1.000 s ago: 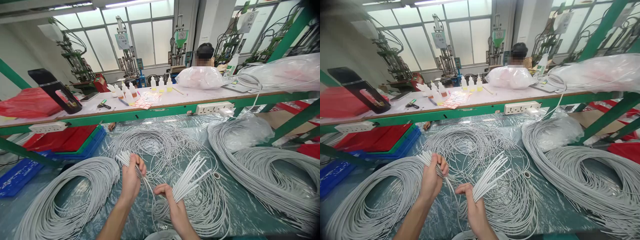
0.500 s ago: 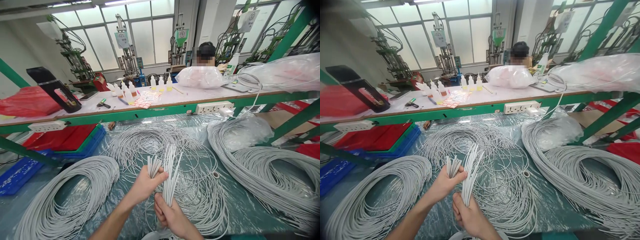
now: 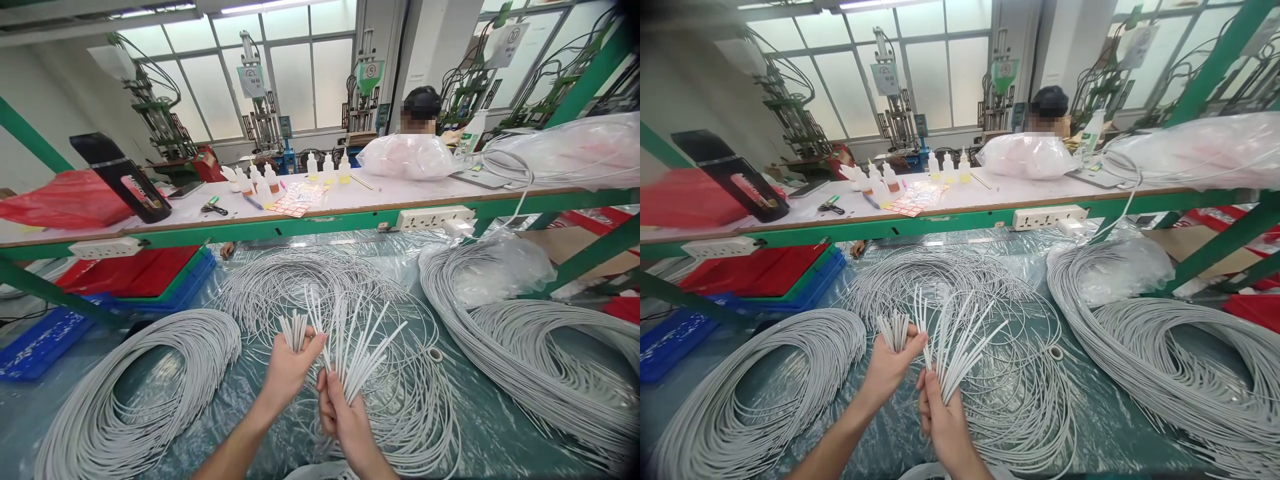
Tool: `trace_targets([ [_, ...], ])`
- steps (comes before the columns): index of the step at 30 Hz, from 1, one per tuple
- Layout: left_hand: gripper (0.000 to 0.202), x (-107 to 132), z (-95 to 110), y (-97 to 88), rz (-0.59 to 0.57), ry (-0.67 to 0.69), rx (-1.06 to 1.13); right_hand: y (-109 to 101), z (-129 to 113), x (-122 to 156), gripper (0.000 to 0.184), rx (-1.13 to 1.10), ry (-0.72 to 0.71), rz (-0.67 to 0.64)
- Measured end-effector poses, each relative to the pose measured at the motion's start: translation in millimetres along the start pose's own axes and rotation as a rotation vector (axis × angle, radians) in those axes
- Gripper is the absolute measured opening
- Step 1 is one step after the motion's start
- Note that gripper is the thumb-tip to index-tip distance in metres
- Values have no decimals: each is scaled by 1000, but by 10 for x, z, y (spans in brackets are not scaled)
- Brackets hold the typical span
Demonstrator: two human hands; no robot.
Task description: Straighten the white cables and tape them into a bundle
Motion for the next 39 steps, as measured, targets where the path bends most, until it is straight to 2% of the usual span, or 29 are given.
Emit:
trace_targets([
  [3, 33, 14, -32, 10, -54, 29, 18, -18, -9, 8, 53, -13, 25, -11],
  [6, 37, 9, -51, 10, -106, -5, 123, -20, -41, 24, 53, -27, 28, -74],
  [12, 45, -118, 23, -49, -56, -56, 277, -2, -3, 100, 53, 65, 77, -160],
  [15, 45, -190, 57, -78, -29, -65, 258, 21, 52, 118, 53, 64, 109, -199],
  [19, 46, -214, 63, -84, -62, -43, 228, 58, 72, 88, 54, -94, 135, -264],
  [23, 47, -186, 13, -81, -95, -39, 203, 47, 23, 47, 53, -149, 101, -250],
  [30, 50, -112, -56, -40, -125, -78, 171, 39, 23, 18, 50, -128, 93, -255],
  [37, 51, -86, -82, 20, -119, -73, 61, 82, 125, 50, 57, -57, 218, -310],
  [39, 47, -77, -79, 39, -132, -78, 81, 89, 161, 74, 59, -22, 239, -287],
])
Point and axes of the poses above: each hand's wrist, its own x-axis away from the middle knuckle, its own y-axis out of the palm, z = x × y, the point moved 6 cm from there along -x, towards the middle knuckle, and after that the axes turned 1 degree about z, right-handed, at the moved point
